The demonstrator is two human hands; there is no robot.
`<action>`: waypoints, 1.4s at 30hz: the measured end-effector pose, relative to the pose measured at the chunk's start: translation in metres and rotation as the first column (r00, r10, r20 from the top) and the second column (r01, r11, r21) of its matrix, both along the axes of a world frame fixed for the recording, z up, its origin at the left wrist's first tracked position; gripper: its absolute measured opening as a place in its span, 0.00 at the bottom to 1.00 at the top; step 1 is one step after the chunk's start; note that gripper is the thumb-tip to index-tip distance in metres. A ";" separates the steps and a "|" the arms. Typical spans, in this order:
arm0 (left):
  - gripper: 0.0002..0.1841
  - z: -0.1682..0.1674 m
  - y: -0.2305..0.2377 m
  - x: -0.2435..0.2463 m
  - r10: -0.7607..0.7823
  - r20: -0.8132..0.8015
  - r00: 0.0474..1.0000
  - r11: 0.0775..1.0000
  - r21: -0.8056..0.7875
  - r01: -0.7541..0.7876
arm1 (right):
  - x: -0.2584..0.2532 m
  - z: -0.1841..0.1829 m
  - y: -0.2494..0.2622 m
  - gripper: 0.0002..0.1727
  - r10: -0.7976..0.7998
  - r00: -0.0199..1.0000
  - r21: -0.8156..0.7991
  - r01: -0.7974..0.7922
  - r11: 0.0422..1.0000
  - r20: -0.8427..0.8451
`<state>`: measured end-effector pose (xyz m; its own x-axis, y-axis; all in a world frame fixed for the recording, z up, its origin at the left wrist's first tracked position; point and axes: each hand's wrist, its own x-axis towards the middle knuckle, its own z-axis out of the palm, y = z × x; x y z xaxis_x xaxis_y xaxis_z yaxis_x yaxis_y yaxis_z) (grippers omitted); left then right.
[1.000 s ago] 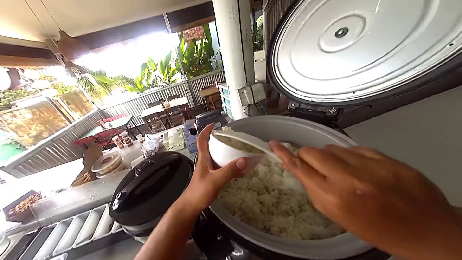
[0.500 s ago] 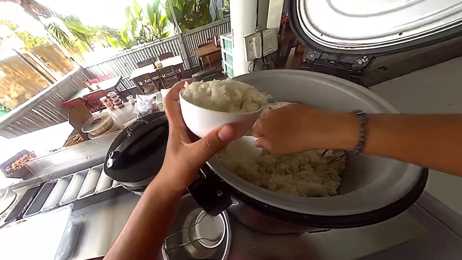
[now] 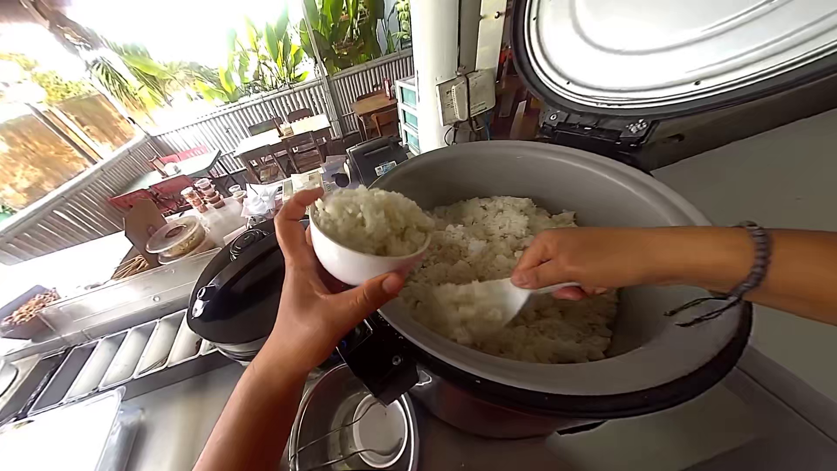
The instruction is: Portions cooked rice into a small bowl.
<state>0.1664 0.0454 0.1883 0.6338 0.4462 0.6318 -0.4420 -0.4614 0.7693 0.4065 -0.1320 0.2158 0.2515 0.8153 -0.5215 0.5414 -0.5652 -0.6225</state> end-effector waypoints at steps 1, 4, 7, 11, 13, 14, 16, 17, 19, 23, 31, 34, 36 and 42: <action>0.51 -0.002 -0.001 -0.003 0.020 -0.032 0.999 1.000 0.022 -0.019 | 0.004 0.003 -0.007 0.20 -0.056 0.998 0.070 0.057 0.996 -0.022; 0.54 -0.005 -0.008 -0.007 0.068 -0.122 0.990 0.997 0.041 -0.063 | 0.002 0.028 -0.024 0.20 -0.180 0.983 0.362 0.152 0.920 0.045; 0.61 -0.005 -0.019 0.000 0.050 -0.186 0.981 0.999 0.017 -0.047 | -0.014 0.051 -0.034 0.18 -0.337 0.926 0.598 0.174 0.782 0.170; 0.65 0.005 -0.035 0.022 0.019 -0.246 0.969 1.000 0.020 -0.014 | -0.049 0.048 -0.042 0.15 -0.444 0.713 0.707 -0.101 0.700 0.542; 0.65 0.012 -0.041 0.033 0.025 -0.286 0.958 0.999 0.029 -0.018 | -0.058 0.025 -0.042 0.19 -0.503 0.507 0.699 -0.340 0.630 0.700; 0.65 0.015 -0.043 0.038 0.027 -0.299 0.954 0.999 0.027 -0.020 | -0.059 0.014 -0.040 0.20 -0.543 0.411 0.681 -0.426 0.596 0.732; 0.64 0.019 -0.046 0.046 0.031 -0.305 0.952 0.999 0.026 -0.024 | -0.061 0.001 -0.040 0.21 -0.573 0.307 0.642 -0.498 0.583 0.760; 0.64 0.020 -0.048 0.049 0.039 -0.296 0.955 0.999 0.032 -0.031 | -0.061 -0.003 -0.041 0.22 -0.582 0.280 0.633 -0.506 0.586 0.763; 0.63 0.020 -0.052 0.056 0.053 -0.267 0.962 0.998 0.040 -0.044 | -0.059 -0.008 -0.043 0.24 -0.590 0.260 0.625 -0.523 0.579 0.764; 0.62 0.017 -0.058 0.063 0.062 -0.247 0.967 0.997 -0.019 -0.068 | -0.039 0.004 -0.056 0.21 -0.552 0.476 0.729 -0.440 0.524 0.685; 0.62 0.020 -0.067 0.064 0.133 -0.222 0.966 0.989 -0.027 -0.143 | 0.020 0.046 -0.100 0.21 -0.531 0.406 0.657 -0.590 0.469 0.744; 0.60 0.025 -0.071 0.060 0.188 -0.168 0.968 0.980 -0.026 -0.195 | 0.032 0.052 -0.109 0.23 -0.444 0.323 0.525 -0.705 0.476 0.836; 0.60 0.026 -0.075 0.058 0.222 -0.125 0.967 0.972 -0.050 -0.229 | 0.042 0.061 -0.115 0.23 -0.387 0.256 0.434 -0.749 0.501 0.886; 0.64 0.014 -0.089 0.053 0.215 -0.067 0.974 0.971 -0.088 -0.220 | 0.055 0.082 -0.113 0.17 -0.278 0.443 0.500 -0.532 0.684 0.852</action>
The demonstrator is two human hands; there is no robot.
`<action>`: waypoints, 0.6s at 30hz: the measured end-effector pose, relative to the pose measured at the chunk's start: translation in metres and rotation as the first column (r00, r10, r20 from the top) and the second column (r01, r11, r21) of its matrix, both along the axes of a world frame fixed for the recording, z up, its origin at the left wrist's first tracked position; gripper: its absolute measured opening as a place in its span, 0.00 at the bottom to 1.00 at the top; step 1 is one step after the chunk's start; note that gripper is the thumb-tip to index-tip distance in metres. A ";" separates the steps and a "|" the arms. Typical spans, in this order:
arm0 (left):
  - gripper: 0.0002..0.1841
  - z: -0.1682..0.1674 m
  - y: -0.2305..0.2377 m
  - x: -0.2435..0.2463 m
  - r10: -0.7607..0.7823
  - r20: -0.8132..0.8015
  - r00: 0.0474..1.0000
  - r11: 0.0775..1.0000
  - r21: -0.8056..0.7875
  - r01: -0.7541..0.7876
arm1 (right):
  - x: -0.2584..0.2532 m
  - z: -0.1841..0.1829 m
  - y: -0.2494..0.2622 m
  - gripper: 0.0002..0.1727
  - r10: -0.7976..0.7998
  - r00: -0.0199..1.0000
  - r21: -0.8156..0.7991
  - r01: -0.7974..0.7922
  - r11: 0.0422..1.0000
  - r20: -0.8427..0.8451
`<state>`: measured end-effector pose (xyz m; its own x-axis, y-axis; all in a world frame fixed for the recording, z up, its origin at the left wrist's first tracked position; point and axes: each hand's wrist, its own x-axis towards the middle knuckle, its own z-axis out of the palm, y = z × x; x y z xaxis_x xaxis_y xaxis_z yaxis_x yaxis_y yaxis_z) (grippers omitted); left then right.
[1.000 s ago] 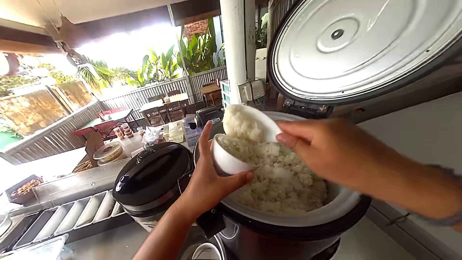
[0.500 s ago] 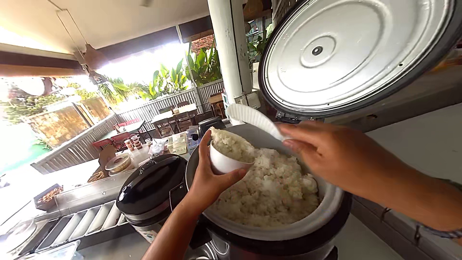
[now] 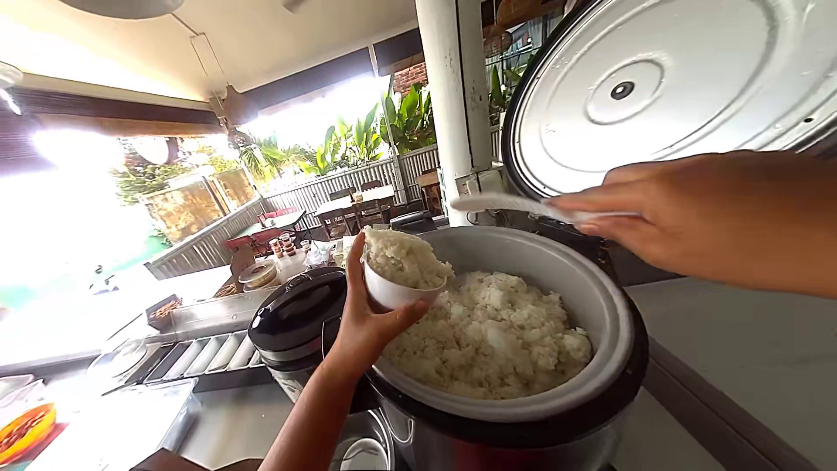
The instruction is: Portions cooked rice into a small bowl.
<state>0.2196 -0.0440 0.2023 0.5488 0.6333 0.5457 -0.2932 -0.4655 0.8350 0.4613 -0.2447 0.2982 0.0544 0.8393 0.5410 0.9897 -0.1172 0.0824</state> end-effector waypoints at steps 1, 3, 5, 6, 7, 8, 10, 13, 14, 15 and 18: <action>0.64 -0.003 -0.003 0.000 -0.021 0.014 1.000 1.000 0.009 0.021 | -0.005 0.001 0.006 0.16 0.006 0.989 -0.019 -0.009 1.000 -0.146; 0.64 -0.010 -0.011 -0.001 -0.061 0.046 0.997 0.997 0.058 0.058 | -0.015 0.000 0.022 0.16 0.023 0.919 -0.108 -0.072 0.992 -0.393; 0.62 -0.019 -0.022 -0.004 -0.102 0.078 0.992 0.990 0.102 0.093 | -0.026 -0.004 0.034 0.16 0.009 0.803 -0.215 -0.171 0.961 -0.596; 0.60 -0.024 -0.028 -0.008 -0.130 0.099 0.987 0.984 0.132 0.116 | -0.031 -0.007 0.036 0.15 0.015 0.749 -0.234 -0.226 0.946 -0.663; 0.58 -0.030 -0.034 -0.012 -0.164 0.131 0.978 0.976 0.162 0.142 | -0.037 -0.010 0.033 0.15 0.031 0.706 -0.232 -0.273 0.933 -0.707; 0.56 -0.036 -0.040 -0.018 -0.197 0.163 0.967 0.968 0.191 0.165 | -0.043 -0.014 0.026 0.15 0.084 0.676 -0.189 -0.320 0.929 -0.732; 0.55 -0.051 -0.051 -0.032 -0.225 0.230 0.947 0.960 0.221 0.174 | -0.054 -0.030 0.010 0.13 0.267 0.695 -0.028 -0.381 0.924 -0.668; 0.56 -0.075 -0.064 -0.060 -0.209 0.296 0.932 0.970 0.187 0.158 | -0.069 -0.066 0.000 0.19 0.521 0.814 0.189 -0.486 0.853 -0.258; 0.56 -0.082 -0.068 -0.070 -0.192 0.302 0.934 0.976 0.158 0.149 | -0.078 -0.075 -0.002 0.20 0.546 0.829 0.199 -0.518 0.832 -0.124; 0.57 -0.087 -0.072 -0.079 -0.159 0.298 0.941 0.983 0.131 0.125 | -0.090 -0.081 -0.006 0.20 0.544 0.839 0.167 -0.534 0.829 -0.023; 0.55 -0.103 -0.086 -0.108 -0.081 0.287 0.955 0.996 0.062 0.066 | -0.129 -0.104 -0.017 0.21 0.513 0.854 0.054 -0.518 0.854 0.089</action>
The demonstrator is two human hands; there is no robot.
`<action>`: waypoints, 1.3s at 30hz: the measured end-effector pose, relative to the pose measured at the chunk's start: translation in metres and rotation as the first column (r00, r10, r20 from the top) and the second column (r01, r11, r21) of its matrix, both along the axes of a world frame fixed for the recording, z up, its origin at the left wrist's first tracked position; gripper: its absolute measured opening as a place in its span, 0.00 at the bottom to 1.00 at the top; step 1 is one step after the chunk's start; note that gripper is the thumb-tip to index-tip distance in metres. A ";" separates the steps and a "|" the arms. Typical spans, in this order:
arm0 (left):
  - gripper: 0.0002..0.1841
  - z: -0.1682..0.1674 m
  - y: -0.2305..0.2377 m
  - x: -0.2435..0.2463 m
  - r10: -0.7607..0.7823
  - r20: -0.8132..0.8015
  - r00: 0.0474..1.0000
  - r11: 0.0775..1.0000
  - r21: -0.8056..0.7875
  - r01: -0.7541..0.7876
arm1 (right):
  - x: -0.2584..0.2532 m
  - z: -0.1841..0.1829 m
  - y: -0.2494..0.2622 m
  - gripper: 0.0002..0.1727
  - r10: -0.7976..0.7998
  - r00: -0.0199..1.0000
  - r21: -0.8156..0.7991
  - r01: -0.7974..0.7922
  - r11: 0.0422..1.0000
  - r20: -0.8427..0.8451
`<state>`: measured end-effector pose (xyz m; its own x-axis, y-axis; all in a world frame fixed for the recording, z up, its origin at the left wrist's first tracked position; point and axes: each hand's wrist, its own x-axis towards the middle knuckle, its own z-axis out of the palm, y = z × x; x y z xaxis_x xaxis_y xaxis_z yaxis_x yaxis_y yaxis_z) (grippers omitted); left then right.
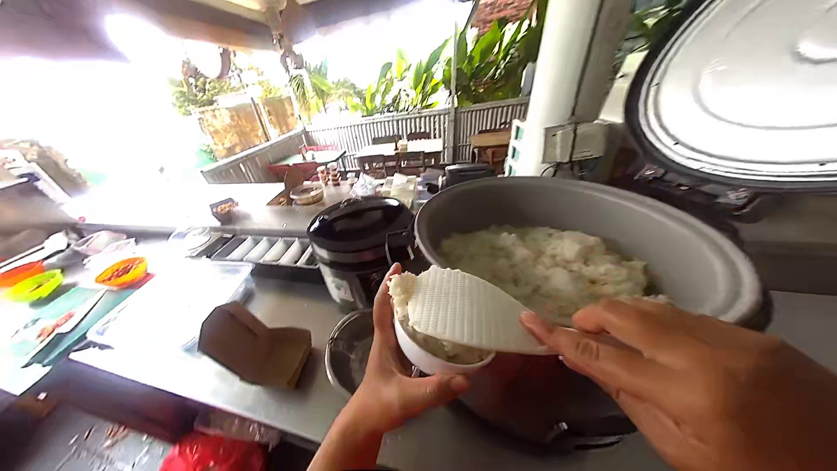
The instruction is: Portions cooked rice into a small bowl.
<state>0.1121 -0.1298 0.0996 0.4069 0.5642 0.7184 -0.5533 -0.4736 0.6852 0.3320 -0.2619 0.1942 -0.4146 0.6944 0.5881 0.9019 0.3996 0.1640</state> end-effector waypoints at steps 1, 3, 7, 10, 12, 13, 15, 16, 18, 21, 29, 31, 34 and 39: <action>0.55 -0.005 -0.004 -0.009 -0.001 0.003 1.000 1.000 -0.019 0.001 | -0.010 -0.010 0.000 0.21 0.004 1.000 -0.005 -0.004 1.000 0.010; 0.56 -0.016 -0.013 -0.028 0.013 0.010 1.000 0.998 -0.063 -0.013 | -0.026 -0.027 0.003 0.19 0.048 0.998 -0.043 -0.049 0.998 -0.040; 0.57 -0.035 -0.021 -0.070 0.062 -0.029 0.998 0.991 -0.116 -0.065 | -0.042 -0.021 0.015 0.18 0.133 0.948 -0.194 -0.194 0.962 -0.289; 0.56 -0.051 -0.031 -0.103 0.067 -0.114 0.991 0.982 -0.166 -0.086 | -0.076 -0.025 0.028 0.18 0.164 0.967 -0.144 -0.193 0.970 -0.193; 0.55 -0.064 -0.037 -0.121 0.100 -0.134 0.986 0.966 -0.226 -0.128 | -0.099 -0.036 0.034 0.22 0.196 0.978 -0.106 -0.204 0.973 -0.077; 0.57 -0.072 -0.039 -0.127 0.109 -0.119 0.987 0.956 -0.259 -0.137 | -0.106 -0.045 0.036 0.23 0.209 0.977 -0.095 -0.212 0.973 -0.037; 0.61 -0.089 -0.039 -0.139 0.141 -0.095 0.985 0.939 -0.303 -0.163 | -0.118 -0.067 0.037 0.25 0.222 0.975 -0.086 -0.221 0.972 -0.002; 0.62 -0.099 -0.039 -0.144 0.170 -0.083 0.982 0.926 -0.326 -0.188 | -0.121 -0.079 0.037 0.24 0.222 0.975 -0.085 -0.222 0.971 -0.014; 0.64 -0.122 -0.039 -0.152 0.228 -0.079 0.970 0.900 -0.362 -0.241 | -0.127 -0.102 0.039 0.23 0.197 0.969 -0.115 -0.214 0.970 -0.148; 0.63 -0.152 -0.038 -0.166 0.284 -0.100 0.954 0.876 -0.376 -0.301 | -0.139 -0.129 0.042 0.22 -0.070 0.829 -0.380 -0.178 0.908 -0.555; 0.61 -0.223 -0.025 -0.187 0.415 -0.241 0.877 0.827 -0.301 -0.474 | -0.207 -0.175 0.053 0.23 -0.698 0.628 -0.936 -0.177 0.303 -0.345; 0.62 -0.243 -0.020 -0.184 0.405 -0.299 0.864 0.795 -0.351 -0.494 | -0.225 -0.187 0.055 0.23 -0.730 0.610 -0.949 -0.146 0.278 -0.308; 0.65 -0.266 -0.009 -0.180 0.363 -0.352 0.863 0.769 -0.411 -0.491 | -0.242 -0.196 0.057 0.23 -0.682 0.655 -0.901 0.006 0.433 -0.324; 0.64 -0.271 0.013 -0.176 0.419 -0.512 0.750 0.778 -0.224 -0.587 | -0.259 -0.220 0.057 0.25 -0.518 0.848 -0.802 0.232 0.551 -0.110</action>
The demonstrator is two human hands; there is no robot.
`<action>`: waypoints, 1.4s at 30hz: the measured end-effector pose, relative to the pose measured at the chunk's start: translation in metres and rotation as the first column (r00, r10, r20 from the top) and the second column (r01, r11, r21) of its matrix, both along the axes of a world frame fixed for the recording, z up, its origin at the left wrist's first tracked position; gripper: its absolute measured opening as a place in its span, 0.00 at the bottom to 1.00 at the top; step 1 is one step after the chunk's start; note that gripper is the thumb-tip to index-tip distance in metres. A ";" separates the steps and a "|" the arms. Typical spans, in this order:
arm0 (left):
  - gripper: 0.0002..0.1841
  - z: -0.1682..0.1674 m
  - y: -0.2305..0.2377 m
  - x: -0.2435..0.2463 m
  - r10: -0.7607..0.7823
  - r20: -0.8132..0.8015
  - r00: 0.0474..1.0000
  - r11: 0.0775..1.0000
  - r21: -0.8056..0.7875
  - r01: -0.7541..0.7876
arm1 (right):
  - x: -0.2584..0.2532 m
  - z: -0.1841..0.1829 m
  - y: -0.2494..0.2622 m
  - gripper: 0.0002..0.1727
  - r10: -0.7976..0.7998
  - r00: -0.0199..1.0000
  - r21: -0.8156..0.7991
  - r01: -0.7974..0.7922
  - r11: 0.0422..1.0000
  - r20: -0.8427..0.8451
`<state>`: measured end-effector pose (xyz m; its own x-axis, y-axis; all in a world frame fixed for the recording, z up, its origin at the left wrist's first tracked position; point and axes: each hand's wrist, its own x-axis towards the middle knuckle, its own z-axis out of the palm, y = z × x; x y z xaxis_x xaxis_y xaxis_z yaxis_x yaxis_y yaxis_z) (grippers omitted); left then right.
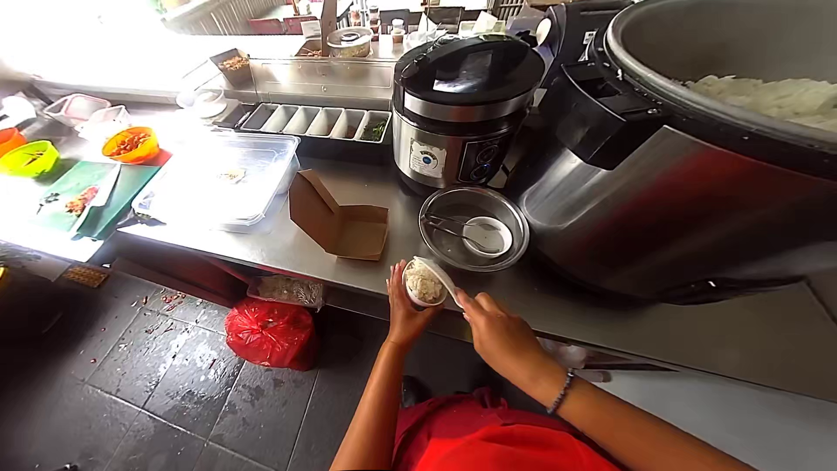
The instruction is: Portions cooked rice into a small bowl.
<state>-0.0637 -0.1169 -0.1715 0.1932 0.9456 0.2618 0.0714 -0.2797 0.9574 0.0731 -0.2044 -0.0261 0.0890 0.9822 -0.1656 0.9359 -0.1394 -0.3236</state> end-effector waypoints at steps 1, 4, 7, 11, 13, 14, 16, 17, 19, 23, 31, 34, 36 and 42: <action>0.66 0.005 0.002 0.000 -0.002 -0.026 1.000 1.000 -0.016 0.002 | -0.001 -0.010 0.000 0.26 0.019 0.999 0.036 -0.021 0.999 0.033; 0.73 0.022 0.003 -0.005 -0.045 0.008 0.999 0.994 -0.100 0.046 | 0.002 -0.022 0.001 0.27 0.033 0.998 0.110 -0.038 0.993 0.052; 0.70 0.025 0.003 -0.011 -0.031 0.025 0.999 0.995 -0.096 0.034 | 0.008 -0.014 0.001 0.24 0.010 0.999 0.367 -0.026 0.930 0.046; 0.68 0.026 0.004 -0.015 -0.012 0.008 1.000 0.996 -0.093 0.013 | 0.018 0.028 0.015 0.28 0.010 0.988 0.198 0.021 0.980 -0.154; 0.71 0.029 0.003 -0.015 -0.007 0.017 1.000 0.993 -0.114 0.009 | 0.015 0.038 0.028 0.23 0.034 0.965 0.092 -0.010 0.996 -0.260; 0.73 0.030 0.003 -0.014 -0.001 0.021 1.000 0.991 -0.134 0.004 | 0.012 0.039 0.033 0.22 0.053 0.964 0.054 -0.041 0.998 -0.259; 0.77 0.030 0.002 -0.013 0.019 0.043 0.999 0.987 -0.163 -0.012 | 0.006 0.038 0.040 0.22 0.081 0.978 -0.061 -0.094 0.994 -0.194; 0.77 0.028 0.002 -0.013 0.019 0.053 0.998 0.988 -0.155 -0.011 | 0.005 0.035 0.042 0.22 0.086 0.986 -0.113 -0.102 0.988 -0.141; 0.75 0.025 0.004 -0.011 0.013 0.056 0.998 0.993 -0.121 -0.006 | 0.006 0.028 0.041 0.22 0.073 0.995 -0.146 -0.083 0.986 -0.071; 0.73 0.028 0.003 -0.007 -0.015 -0.006 1.000 0.997 -0.077 0.015 | 0.012 0.017 0.033 0.22 0.047 0.998 -0.152 -0.052 0.987 -0.035; 0.69 0.031 0.009 -0.006 -0.021 -0.112 0.993 1.000 -0.008 0.020 | 0.015 0.003 0.043 0.23 0.026 0.985 -0.232 -0.066 0.970 -0.171; 0.68 0.036 0.010 -0.009 -0.019 -0.182 0.983 1.000 -0.007 0.018 | 0.016 0.023 0.039 0.22 0.047 0.991 -0.127 -0.063 0.990 -0.123; 0.67 0.036 0.011 -0.010 -0.008 -0.204 0.979 1.000 0.006 0.009 | 0.015 0.032 0.033 0.21 0.048 0.995 -0.037 -0.052 0.998 -0.092; 0.67 0.046 0.013 -0.012 -0.022 -0.307 0.952 1.000 -0.021 0.016 | 0.010 0.025 0.026 0.22 0.030 1.000 -0.119 -0.031 0.992 -0.006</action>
